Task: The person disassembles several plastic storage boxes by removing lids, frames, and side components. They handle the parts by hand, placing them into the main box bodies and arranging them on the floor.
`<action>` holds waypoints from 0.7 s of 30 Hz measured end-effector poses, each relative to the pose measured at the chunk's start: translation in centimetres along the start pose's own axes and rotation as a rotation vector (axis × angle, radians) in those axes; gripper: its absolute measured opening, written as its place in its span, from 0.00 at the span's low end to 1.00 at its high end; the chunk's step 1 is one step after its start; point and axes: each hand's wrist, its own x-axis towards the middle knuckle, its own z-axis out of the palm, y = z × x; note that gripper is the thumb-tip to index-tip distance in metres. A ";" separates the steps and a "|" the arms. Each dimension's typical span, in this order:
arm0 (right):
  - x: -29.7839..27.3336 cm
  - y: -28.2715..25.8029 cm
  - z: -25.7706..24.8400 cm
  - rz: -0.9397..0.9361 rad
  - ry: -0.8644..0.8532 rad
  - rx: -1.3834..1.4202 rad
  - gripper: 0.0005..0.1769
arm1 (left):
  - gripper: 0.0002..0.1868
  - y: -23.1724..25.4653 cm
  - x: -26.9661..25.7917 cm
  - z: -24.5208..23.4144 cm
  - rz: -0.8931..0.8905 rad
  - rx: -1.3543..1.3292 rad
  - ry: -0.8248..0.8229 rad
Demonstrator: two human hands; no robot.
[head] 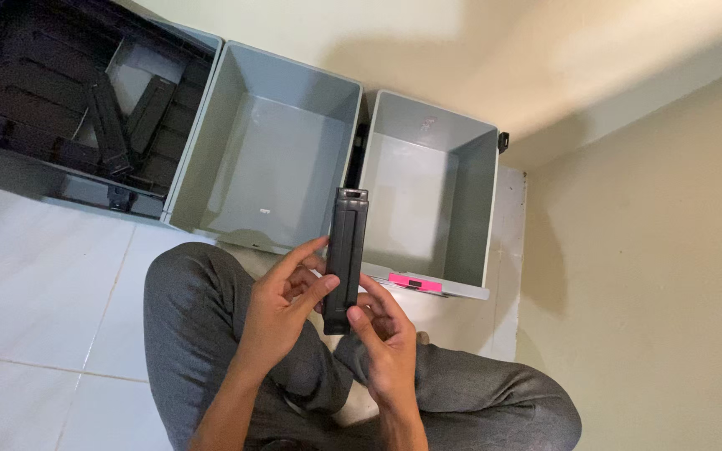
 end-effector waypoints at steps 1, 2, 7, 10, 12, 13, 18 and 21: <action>0.0 0.0 -0.1 0.004 0.002 -0.001 0.26 | 0.28 -0.1 0.0 0.0 0.014 0.008 0.007; 0.0 0.0 -0.1 0.008 0.004 -0.002 0.26 | 0.28 -0.1 0.0 0.1 0.028 0.016 0.013; -0.1 -0.1 -0.3 -0.018 -0.028 -0.043 0.30 | 0.25 -0.6 0.0 0.2 0.015 0.073 0.045; -0.1 -0.2 -0.3 -0.026 -0.028 -0.074 0.31 | 0.25 -0.8 0.1 0.3 0.062 0.104 0.067; -0.1 -0.1 -0.3 -0.038 -0.026 -0.105 0.32 | 0.25 -0.8 0.0 0.3 0.082 0.133 0.068; -0.1 0.0 -0.2 -0.043 -0.022 -0.119 0.32 | 0.26 -0.8 0.1 0.2 0.075 0.152 0.062; 0.4 0.2 0.3 -0.122 -0.022 -0.237 0.34 | 0.29 -0.5 0.1 0.2 0.008 0.171 0.019; 0.6 0.1 0.7 -0.190 -0.013 -0.398 0.34 | 0.31 -0.7 0.2 0.1 -0.031 0.098 -0.014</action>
